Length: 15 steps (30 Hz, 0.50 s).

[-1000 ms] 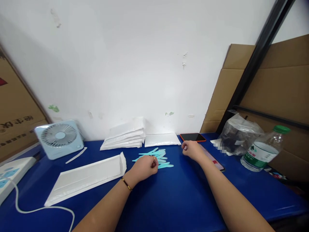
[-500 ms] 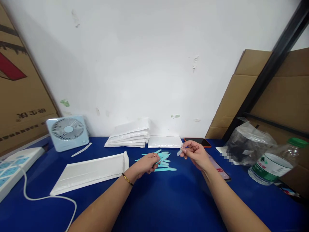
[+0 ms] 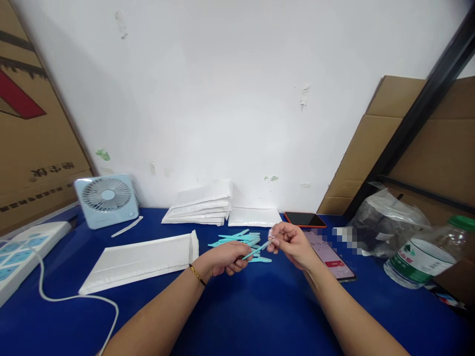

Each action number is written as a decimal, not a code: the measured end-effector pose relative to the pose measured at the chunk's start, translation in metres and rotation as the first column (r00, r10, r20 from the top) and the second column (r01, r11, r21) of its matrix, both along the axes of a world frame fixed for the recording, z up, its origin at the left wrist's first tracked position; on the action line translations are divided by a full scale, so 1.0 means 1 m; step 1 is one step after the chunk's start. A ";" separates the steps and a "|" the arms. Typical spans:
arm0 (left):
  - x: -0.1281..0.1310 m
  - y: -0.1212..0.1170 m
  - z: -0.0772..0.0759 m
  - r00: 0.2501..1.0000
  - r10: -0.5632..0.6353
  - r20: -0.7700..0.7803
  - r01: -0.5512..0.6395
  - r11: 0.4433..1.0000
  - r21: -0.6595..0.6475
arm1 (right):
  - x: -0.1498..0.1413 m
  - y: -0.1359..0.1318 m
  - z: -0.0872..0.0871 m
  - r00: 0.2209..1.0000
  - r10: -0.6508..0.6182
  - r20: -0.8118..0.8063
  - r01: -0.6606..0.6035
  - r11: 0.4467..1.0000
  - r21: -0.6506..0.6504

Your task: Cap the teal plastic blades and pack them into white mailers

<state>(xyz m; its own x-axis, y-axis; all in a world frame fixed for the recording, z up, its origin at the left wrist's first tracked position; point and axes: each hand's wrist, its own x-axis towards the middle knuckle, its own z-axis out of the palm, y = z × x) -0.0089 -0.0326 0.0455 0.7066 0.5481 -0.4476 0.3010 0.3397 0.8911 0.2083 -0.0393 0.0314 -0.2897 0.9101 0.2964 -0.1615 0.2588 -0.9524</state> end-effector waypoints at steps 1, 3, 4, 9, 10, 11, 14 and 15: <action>0.000 0.000 0.001 1.000 -0.009 0.015 0.009 1.000 -0.021 | -0.001 0.000 0.000 1.000 0.002 -0.001 -0.002 1.000 0.000; 0.001 -0.001 0.002 0.999 -0.026 0.047 0.029 0.998 -0.057 | -0.002 -0.001 0.001 1.000 0.003 0.006 -0.003 1.000 0.009; 0.001 -0.001 0.003 0.998 -0.034 0.058 0.038 0.997 -0.068 | -0.003 -0.002 0.001 1.000 0.004 0.017 -0.005 1.000 0.018; 0.000 -0.002 0.002 0.998 -0.058 0.000 0.058 0.998 0.026 | -0.001 -0.003 0.002 0.986 0.005 0.165 -0.015 0.998 0.060; 0.000 -0.001 0.000 0.998 -0.027 -0.052 0.033 0.992 0.121 | 0.000 -0.002 0.001 0.976 -0.008 0.218 -0.008 0.997 0.070; 0.000 -0.001 -0.002 0.993 0.034 -0.112 -0.003 0.964 0.266 | 0.001 0.000 -0.001 0.958 -0.032 0.283 0.007 0.996 0.089; 0.002 0.000 -0.011 0.926 0.293 -0.238 -0.013 0.654 0.756 | 0.005 0.007 -0.006 0.847 -0.148 0.510 0.058 0.980 0.188; 0.003 0.000 -0.015 0.899 0.352 -0.262 0.036 0.536 0.843 | 0.006 0.009 -0.008 0.798 -0.188 0.572 0.070 0.973 0.222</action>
<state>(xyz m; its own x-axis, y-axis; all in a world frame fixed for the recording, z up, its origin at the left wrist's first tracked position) -0.0057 -0.0326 0.0305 0.4591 0.8858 0.0670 0.6726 -0.3959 0.6252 0.2147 -0.0306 0.0239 -0.3452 0.8988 0.2701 0.4589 0.4127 -0.7868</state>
